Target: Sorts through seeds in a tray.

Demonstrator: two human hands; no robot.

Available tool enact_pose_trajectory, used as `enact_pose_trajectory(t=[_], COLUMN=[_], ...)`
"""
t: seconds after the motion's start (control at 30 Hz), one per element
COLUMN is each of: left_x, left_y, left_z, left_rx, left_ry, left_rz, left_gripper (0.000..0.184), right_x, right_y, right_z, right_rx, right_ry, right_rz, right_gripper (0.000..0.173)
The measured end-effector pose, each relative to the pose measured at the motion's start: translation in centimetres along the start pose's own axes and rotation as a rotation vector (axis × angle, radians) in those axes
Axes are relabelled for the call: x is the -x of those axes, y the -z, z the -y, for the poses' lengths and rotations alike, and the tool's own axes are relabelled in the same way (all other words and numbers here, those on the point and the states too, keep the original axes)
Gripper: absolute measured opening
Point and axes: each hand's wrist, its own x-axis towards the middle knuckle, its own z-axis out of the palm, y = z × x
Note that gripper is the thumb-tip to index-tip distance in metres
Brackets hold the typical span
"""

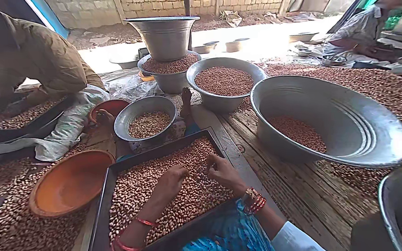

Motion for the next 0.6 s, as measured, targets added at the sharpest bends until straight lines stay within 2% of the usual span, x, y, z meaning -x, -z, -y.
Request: enact_pose_trajectory(t=[0.07,0.13,0.23,0.33,0.4,0.47,0.53,0.6], left_x=[-1.2,-1.7,-1.4,-0.7,-0.5,-0.1,0.1,-0.1], left_y=[-1.1,-2.0,-2.3,-0.9,0.3,0.8,0.8,0.5], left_z=[-0.1,-0.3,0.1,1.4,2.8,3.9,4.0,3.2], left_rx=[-0.051,-0.108,-0.102,0.193,0.513,0.7,0.631,0.383], left_ry=[-0.006,-0.004,-0.029,0.111,0.304,0.4,0.417,0.393], left_rz=[0.087,0.143,0.094,-0.082,-0.142,-0.165,-0.107,-0.021], left_gripper=[0.02,0.019,0.018,0.014,0.013,0.017,0.026,0.027], right_x=[0.5,0.8,0.7,0.4,0.2,0.1,-0.1,-0.2], right_y=[0.7,0.9,0.4,-0.5,-1.2,-1.7,-1.9,-2.0], right_z=[0.4,0.6,1.0,1.3,1.0,1.0,1.0,1.0], right_rx=[-0.03,0.107,0.365,0.515,0.558,0.579,0.59,0.594], right_ry=[-0.053,-0.069,-0.075,-0.074,-0.071,-0.078,-0.081,-0.094], right_rz=[-0.019,0.051,0.189,0.249,0.252,0.262,0.266,0.269], right_gripper=[0.028,0.026,0.026,0.024,0.024,0.025,0.025,0.024])
